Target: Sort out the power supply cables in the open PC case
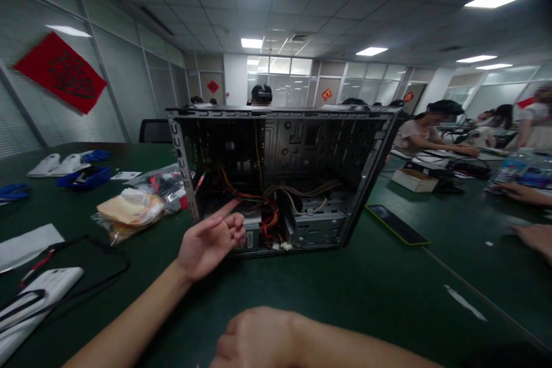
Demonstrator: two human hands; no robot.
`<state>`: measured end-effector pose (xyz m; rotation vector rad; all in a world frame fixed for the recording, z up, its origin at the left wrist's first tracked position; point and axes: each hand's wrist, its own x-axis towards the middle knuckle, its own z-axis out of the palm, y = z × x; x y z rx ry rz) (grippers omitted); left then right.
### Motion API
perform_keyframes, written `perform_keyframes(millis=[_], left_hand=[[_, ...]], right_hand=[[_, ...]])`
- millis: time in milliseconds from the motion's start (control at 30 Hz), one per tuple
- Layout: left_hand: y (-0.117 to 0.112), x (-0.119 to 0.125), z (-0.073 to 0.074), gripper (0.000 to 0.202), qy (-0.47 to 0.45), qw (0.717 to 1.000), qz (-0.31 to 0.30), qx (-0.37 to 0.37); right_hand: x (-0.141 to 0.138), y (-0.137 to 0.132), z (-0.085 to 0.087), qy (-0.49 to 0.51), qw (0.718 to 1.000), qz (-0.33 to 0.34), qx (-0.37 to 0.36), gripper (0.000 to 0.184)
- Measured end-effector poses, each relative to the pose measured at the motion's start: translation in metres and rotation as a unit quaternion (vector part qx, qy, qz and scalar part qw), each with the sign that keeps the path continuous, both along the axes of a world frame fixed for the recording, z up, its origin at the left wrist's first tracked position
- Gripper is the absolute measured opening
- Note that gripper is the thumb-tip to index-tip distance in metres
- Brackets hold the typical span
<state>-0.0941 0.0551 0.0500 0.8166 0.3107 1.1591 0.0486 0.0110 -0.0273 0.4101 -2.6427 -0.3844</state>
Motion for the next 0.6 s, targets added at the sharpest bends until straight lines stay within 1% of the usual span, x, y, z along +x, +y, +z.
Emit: perform_keyframes(millis=[33,67,133,167,200,233,267,300,333,367,400,433,467,500,533,600], left_hand=[[0.001,-0.002,0.001,0.044,-0.002,1.0,-0.003,0.003],[0.002,-0.004,0.0,0.044,0.003,1.0,-0.007,0.013],[0.002,-0.006,-0.004,0.04,0.047,0.997,-0.012,0.061],[0.002,-0.005,-0.007,0.037,0.091,0.99,-0.011,0.103],[0.002,-0.003,-0.01,0.033,0.153,0.975,0.0,0.159],[0.001,-0.001,-0.015,0.029,0.228,0.946,0.019,0.23],[0.001,0.002,-0.019,0.026,0.312,0.895,0.048,0.314],[0.0,0.005,-0.024,0.023,0.394,0.82,0.086,0.407],[0.0,0.007,-0.029,0.021,0.462,0.723,0.125,0.498],[0.001,0.009,-0.034,0.019,0.507,0.618,0.163,0.578],[0.001,0.009,-0.038,0.019,0.53,0.522,0.197,0.639],[0.002,0.01,-0.042,0.021,0.535,0.447,0.229,0.679],[0.003,0.009,-0.045,0.024,0.533,0.395,0.257,0.703],[0.003,0.009,-0.047,0.027,0.525,0.363,0.28,0.717],[0.003,0.008,-0.048,0.03,0.515,0.344,0.299,0.726],[0.002,0.009,-0.046,0.032,0.492,0.319,0.316,0.746]], right_hand=[[0.011,0.008,-0.011,0.038,0.999,-0.026,-0.017,0.04],[0.021,0.015,-0.018,0.085,0.994,-0.045,-0.042,0.045],[0.034,0.027,-0.022,0.148,0.981,-0.092,-0.091,0.052],[0.036,0.031,-0.021,0.161,0.975,-0.108,-0.112,0.053],[0.037,0.032,-0.019,0.162,0.971,-0.119,-0.127,0.053],[0.037,0.033,-0.017,0.156,0.97,-0.124,-0.138,0.053],[0.036,0.032,-0.016,0.149,0.97,-0.127,-0.143,0.053],[0.034,0.032,-0.015,0.143,0.971,-0.126,-0.143,0.053],[0.032,0.031,-0.016,0.141,0.973,-0.119,-0.14,0.055],[0.03,0.03,-0.017,0.141,0.975,-0.109,-0.136,0.057],[0.029,0.03,-0.018,0.141,0.976,-0.098,-0.134,0.059],[0.028,0.031,-0.02,0.141,0.977,-0.088,-0.137,0.061],[0.028,0.033,-0.022,0.137,0.977,-0.081,-0.145,0.063],[0.028,0.034,-0.023,0.13,0.976,-0.074,-0.156,0.065],[0.028,0.036,-0.024,0.12,0.975,-0.071,-0.171,0.066],[0.03,0.039,-0.024,0.099,0.97,-0.077,-0.206,0.068]])
